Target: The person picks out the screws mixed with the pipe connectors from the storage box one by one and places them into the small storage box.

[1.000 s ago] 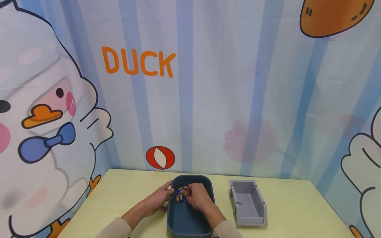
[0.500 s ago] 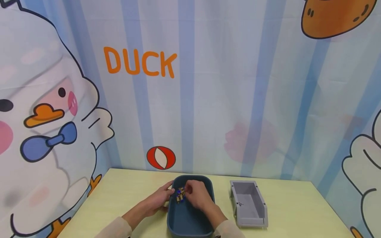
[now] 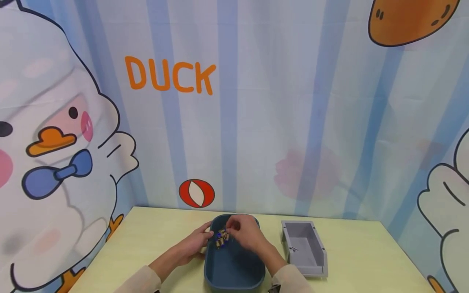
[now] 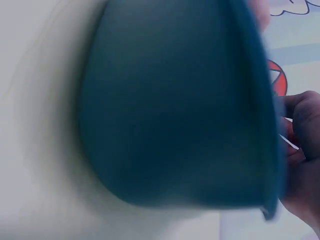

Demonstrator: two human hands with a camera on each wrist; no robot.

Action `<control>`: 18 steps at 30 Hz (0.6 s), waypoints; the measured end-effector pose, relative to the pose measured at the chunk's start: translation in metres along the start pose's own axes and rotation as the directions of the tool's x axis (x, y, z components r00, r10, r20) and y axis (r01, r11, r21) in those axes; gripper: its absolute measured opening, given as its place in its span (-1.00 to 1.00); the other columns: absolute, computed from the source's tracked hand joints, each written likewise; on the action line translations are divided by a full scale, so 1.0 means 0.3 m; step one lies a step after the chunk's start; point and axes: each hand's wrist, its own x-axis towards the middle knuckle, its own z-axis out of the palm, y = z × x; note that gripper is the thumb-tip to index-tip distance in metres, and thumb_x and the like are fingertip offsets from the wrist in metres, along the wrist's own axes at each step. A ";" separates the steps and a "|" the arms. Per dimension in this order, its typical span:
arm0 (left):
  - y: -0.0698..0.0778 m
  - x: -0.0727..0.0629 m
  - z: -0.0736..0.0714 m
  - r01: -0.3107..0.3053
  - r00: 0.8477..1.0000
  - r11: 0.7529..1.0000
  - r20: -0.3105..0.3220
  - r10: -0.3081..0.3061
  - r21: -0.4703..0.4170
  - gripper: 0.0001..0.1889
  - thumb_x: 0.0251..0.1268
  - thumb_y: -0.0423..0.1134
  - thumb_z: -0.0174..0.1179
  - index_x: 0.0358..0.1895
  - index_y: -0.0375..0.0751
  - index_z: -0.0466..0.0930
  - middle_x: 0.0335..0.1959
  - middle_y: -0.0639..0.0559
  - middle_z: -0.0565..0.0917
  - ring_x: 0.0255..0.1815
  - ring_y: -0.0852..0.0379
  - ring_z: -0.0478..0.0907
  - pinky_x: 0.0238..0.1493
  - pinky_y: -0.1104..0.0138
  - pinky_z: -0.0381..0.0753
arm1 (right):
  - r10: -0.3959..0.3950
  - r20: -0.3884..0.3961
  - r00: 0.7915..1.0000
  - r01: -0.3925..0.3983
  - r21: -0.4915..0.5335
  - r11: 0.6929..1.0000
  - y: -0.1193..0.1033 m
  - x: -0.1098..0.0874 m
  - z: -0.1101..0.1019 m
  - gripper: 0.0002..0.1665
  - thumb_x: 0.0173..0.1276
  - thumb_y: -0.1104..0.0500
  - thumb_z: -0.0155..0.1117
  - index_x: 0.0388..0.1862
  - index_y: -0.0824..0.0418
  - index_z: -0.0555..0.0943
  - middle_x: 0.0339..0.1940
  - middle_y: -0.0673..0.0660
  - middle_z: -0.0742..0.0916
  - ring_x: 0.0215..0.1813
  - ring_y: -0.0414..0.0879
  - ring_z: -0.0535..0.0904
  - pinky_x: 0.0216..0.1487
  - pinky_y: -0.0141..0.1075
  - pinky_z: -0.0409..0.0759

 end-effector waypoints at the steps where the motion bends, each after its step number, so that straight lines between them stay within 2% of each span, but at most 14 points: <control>1: -0.001 0.000 0.000 -0.002 1.000 1.000 -0.001 0.002 -0.001 -0.36 0.74 -0.22 -0.16 0.73 -0.21 -0.07 0.46 -0.43 0.40 0.50 -0.48 0.34 0.14 -0.34 0.58 | -0.005 0.002 1.000 0.005 0.004 1.000 -0.002 -0.001 -0.010 -0.92 0.39 0.33 0.48 -0.22 0.18 0.75 -0.37 -0.12 0.71 -0.32 -0.25 0.61 -0.22 -0.26 0.63; 13: -0.013 0.007 -0.003 -0.017 1.000 1.000 -0.008 0.017 0.002 -0.36 0.73 -0.21 -0.13 0.73 -0.20 -0.04 0.48 -0.43 0.43 0.50 -0.48 0.35 0.15 -0.36 0.57 | -0.006 0.051 0.999 0.007 -0.032 0.999 -0.012 -0.024 -0.102 -0.94 0.44 0.28 0.46 -0.15 0.18 0.74 -0.31 -0.14 0.73 -0.28 -0.27 0.64 -0.18 -0.25 0.65; 18: -0.007 0.012 -0.005 0.001 1.000 1.000 -0.010 -0.001 0.009 -0.36 0.73 -0.21 -0.14 0.73 -0.20 -0.04 0.51 -0.43 0.39 0.52 -0.50 0.31 0.16 -0.37 0.56 | -0.064 0.066 0.996 0.067 -0.045 0.997 -0.010 -0.036 -0.129 -0.91 0.43 0.30 0.45 -0.19 0.13 0.72 -0.31 -0.12 0.72 -0.30 -0.28 0.61 -0.23 -0.27 0.63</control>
